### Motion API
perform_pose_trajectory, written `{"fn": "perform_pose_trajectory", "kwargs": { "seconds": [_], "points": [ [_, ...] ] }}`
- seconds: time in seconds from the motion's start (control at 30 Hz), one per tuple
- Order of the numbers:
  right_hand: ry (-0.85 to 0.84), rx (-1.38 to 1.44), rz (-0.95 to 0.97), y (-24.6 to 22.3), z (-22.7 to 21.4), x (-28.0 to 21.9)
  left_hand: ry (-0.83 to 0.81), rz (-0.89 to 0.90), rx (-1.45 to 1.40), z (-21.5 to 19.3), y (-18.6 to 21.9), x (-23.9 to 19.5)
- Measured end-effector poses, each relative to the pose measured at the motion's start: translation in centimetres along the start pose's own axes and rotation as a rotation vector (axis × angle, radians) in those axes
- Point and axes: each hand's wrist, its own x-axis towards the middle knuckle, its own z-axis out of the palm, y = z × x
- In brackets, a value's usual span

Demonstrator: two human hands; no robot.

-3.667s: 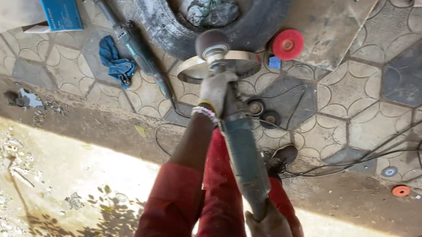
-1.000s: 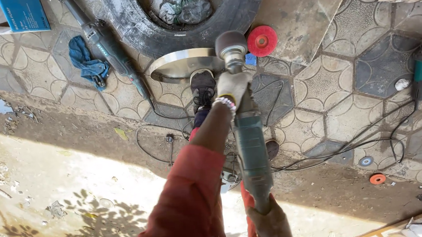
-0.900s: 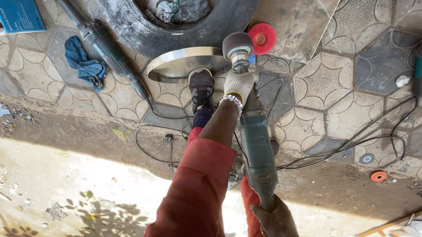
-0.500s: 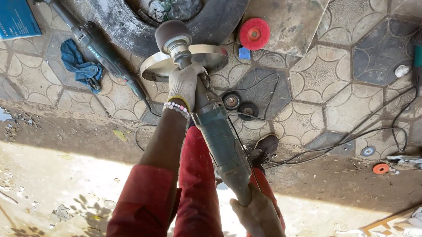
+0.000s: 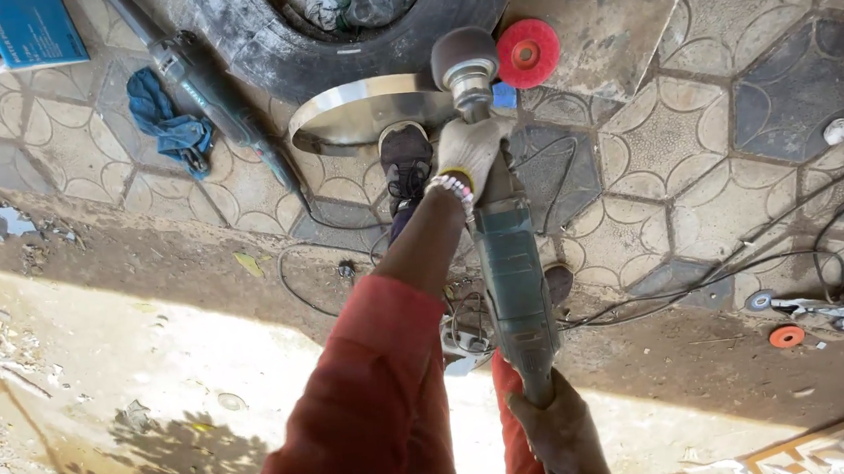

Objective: Polishing the exterior of a metal bowl using a handheld angle grinder with a polishing pad.

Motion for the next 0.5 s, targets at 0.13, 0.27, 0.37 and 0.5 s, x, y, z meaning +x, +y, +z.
{"fn": "perform_pose_trajectory", "kwargs": {
  "seconds": [0.13,0.27,0.37,0.5],
  "points": [
    [0.092,-0.101,-0.103,0.8,2.5,-1.6,-0.045,-0.014,-0.316,-7.4,1.6,-5.3],
    [0.017,-0.226,-0.229,-0.5,4.7,-2.3,0.049,-0.067,-0.44,-13.9,1.9,-6.5],
    [0.011,-0.237,-0.385,-0.8,6.5,-1.2,0.137,-0.141,-0.448,-17.3,1.9,-5.7],
    [-0.01,-0.351,-0.308,-3.5,6.9,-2.3,0.143,0.04,-0.568,-19.3,-1.0,-0.5]
  ]
}}
